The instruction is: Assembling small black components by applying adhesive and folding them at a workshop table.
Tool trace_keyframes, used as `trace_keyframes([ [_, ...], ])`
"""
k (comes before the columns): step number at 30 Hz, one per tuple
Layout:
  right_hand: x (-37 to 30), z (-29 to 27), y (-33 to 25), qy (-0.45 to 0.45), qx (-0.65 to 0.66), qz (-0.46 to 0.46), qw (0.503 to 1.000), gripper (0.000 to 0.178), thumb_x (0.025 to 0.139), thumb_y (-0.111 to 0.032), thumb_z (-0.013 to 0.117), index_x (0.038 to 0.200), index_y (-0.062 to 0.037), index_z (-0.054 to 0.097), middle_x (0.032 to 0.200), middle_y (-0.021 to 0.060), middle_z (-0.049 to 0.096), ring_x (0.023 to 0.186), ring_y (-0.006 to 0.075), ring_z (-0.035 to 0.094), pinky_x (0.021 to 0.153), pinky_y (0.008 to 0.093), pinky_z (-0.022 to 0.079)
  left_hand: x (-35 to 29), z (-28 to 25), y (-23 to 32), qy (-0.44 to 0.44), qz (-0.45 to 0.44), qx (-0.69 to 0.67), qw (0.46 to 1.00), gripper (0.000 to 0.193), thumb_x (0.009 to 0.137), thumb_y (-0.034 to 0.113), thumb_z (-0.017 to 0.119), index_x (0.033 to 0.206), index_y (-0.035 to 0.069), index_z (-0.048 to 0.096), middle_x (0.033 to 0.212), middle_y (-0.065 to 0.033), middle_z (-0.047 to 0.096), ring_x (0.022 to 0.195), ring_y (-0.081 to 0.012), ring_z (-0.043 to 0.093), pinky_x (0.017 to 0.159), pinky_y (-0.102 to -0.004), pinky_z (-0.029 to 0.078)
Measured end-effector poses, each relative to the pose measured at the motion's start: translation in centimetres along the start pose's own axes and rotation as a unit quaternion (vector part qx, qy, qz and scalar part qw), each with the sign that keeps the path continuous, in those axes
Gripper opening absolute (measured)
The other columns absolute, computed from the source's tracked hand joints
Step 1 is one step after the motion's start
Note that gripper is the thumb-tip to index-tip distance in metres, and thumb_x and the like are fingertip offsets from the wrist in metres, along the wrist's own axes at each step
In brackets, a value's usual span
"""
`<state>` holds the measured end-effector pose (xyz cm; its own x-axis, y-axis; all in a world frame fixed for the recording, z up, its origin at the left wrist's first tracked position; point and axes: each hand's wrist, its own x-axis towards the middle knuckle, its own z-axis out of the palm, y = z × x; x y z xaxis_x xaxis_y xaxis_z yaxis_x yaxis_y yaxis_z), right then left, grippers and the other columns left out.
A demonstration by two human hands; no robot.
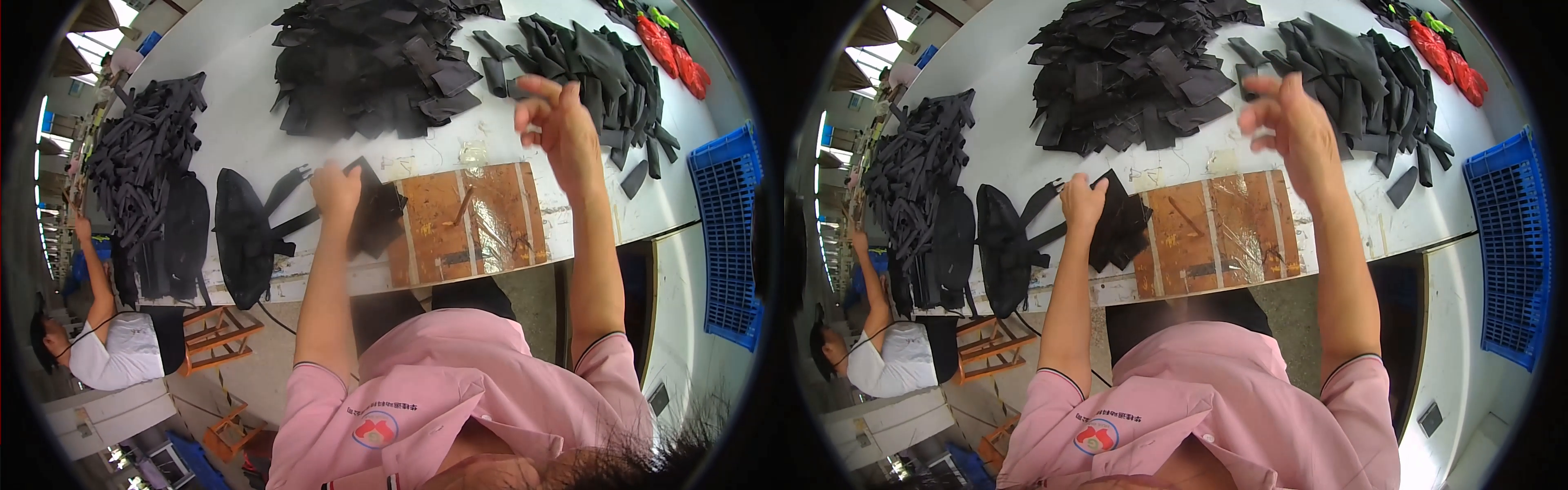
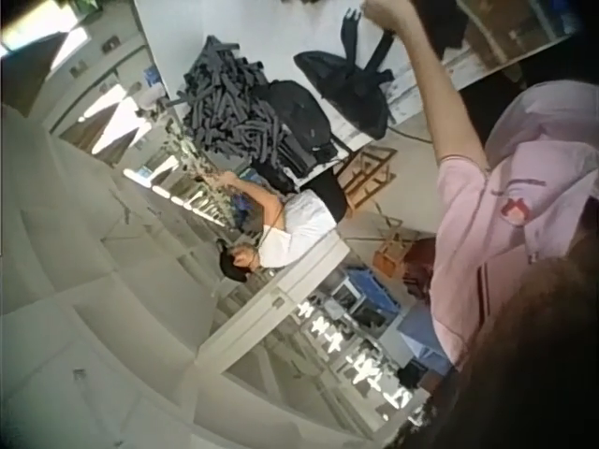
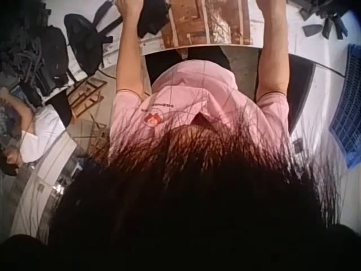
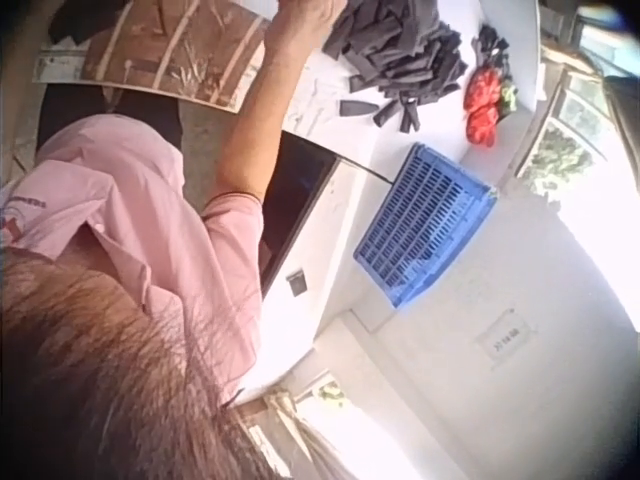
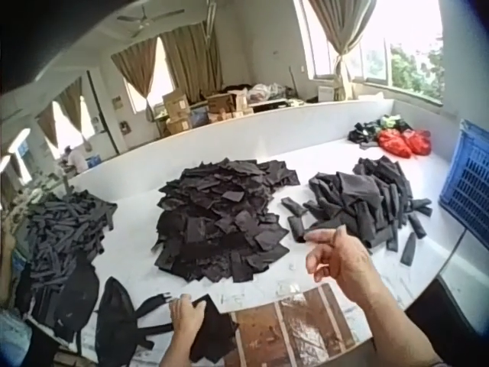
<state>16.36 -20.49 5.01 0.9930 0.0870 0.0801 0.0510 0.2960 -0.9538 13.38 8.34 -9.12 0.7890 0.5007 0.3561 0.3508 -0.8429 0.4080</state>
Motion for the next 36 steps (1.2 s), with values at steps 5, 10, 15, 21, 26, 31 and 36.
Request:
trace_keyframes([
  [5, -8.2, 0.5, 3.1, -0.183, -0.130, 0.176, 0.958, 0.040, 0.087, -0.038, 0.047, 0.088, 0.0004, 0.058, 0.063, 0.0038, 0.054, 0.057, 0.0105, 0.051, 0.053, 0.0210, 0.040, 1.4, -0.1, -2.6, -0.121, -0.004, -0.113, 0.986, 0.021, 0.071, 0.017, 0.064, 0.083, 0.001, 0.057, 0.078, -0.0164, 0.058, 0.075, -0.0311, 0.056, 0.068, -0.0382, 0.043],
  [10, -11.3, 4.4, 6.1, -0.231, -0.194, 0.155, 0.941, 0.026, 0.083, -0.023, 0.057, 0.088, 0.0022, 0.058, 0.068, 0.0049, 0.056, 0.065, 0.0123, 0.053, 0.059, 0.0260, 0.044, -0.7, -6.7, 3.5, 0.037, -0.145, -0.525, 0.838, 0.012, 0.080, 0.008, 0.057, 0.086, -0.001, 0.053, 0.077, -0.0055, 0.058, 0.067, -0.0159, 0.056, 0.060, -0.0276, 0.043],
  [15, -11.2, 8.9, 9.2, -0.074, 0.042, 0.116, 0.990, 0.028, 0.079, -0.021, 0.062, 0.092, 0.0031, 0.058, 0.070, 0.0056, 0.058, 0.064, 0.0128, 0.053, 0.060, 0.0265, 0.044, -6.6, -10.8, 5.0, -0.167, -0.345, -0.752, 0.536, 0.012, 0.085, 0.015, 0.053, 0.092, 0.005, 0.054, 0.092, -0.0070, 0.060, 0.076, -0.0160, 0.057, 0.069, -0.0296, 0.045],
  [21, -11.3, 8.3, 9.7, -0.012, 0.022, 0.079, 0.997, 0.013, 0.073, -0.009, 0.065, 0.081, 0.0008, 0.061, 0.066, 0.0040, 0.057, 0.058, 0.0116, 0.053, 0.052, 0.0248, 0.042, -11.6, -9.5, 5.6, -0.218, -0.384, -0.684, 0.580, 0.020, 0.084, 0.020, 0.055, 0.098, 0.006, 0.054, 0.089, -0.0049, 0.059, 0.077, -0.0134, 0.055, 0.067, -0.0249, 0.044],
  [26, -11.8, 7.4, 8.4, 0.025, -0.351, -0.105, 0.930, 0.012, 0.060, -0.003, 0.068, 0.068, -0.0021, 0.059, 0.062, 0.0099, 0.051, 0.053, 0.0241, 0.052, 0.047, 0.0311, 0.041, -14.0, -11.0, 7.7, -0.067, -0.152, -0.537, 0.827, 0.017, 0.084, 0.011, 0.054, 0.094, -0.002, 0.051, 0.081, -0.0018, 0.052, 0.074, -0.0071, 0.047, 0.063, -0.0184, 0.038],
  [31, -11.8, 6.7, 9.6, 0.036, -0.380, -0.186, 0.905, 0.013, 0.056, -0.001, 0.067, 0.064, -0.0037, 0.057, 0.062, 0.0086, 0.049, 0.054, 0.0259, 0.053, 0.047, 0.0337, 0.042, -13.1, -12.9, 8.6, -0.191, -0.145, -0.526, 0.816, 0.019, 0.078, 0.012, 0.063, 0.086, 0.001, 0.051, 0.077, -0.0012, 0.054, 0.068, -0.0073, 0.050, 0.061, -0.0202, 0.041],
  [36, -12.0, 6.2, 9.8, 0.023, -0.426, -0.212, 0.879, 0.013, 0.054, 0.000, 0.065, 0.063, -0.0043, 0.056, 0.061, 0.0074, 0.049, 0.055, 0.0267, 0.053, 0.047, 0.0345, 0.043, -12.3, -12.7, 8.9, -0.183, -0.187, -0.539, 0.801, 0.009, 0.078, 0.006, 0.062, 0.081, -0.001, 0.056, 0.069, 0.0000, 0.055, 0.058, -0.0033, 0.047, 0.053, -0.0157, 0.037],
])
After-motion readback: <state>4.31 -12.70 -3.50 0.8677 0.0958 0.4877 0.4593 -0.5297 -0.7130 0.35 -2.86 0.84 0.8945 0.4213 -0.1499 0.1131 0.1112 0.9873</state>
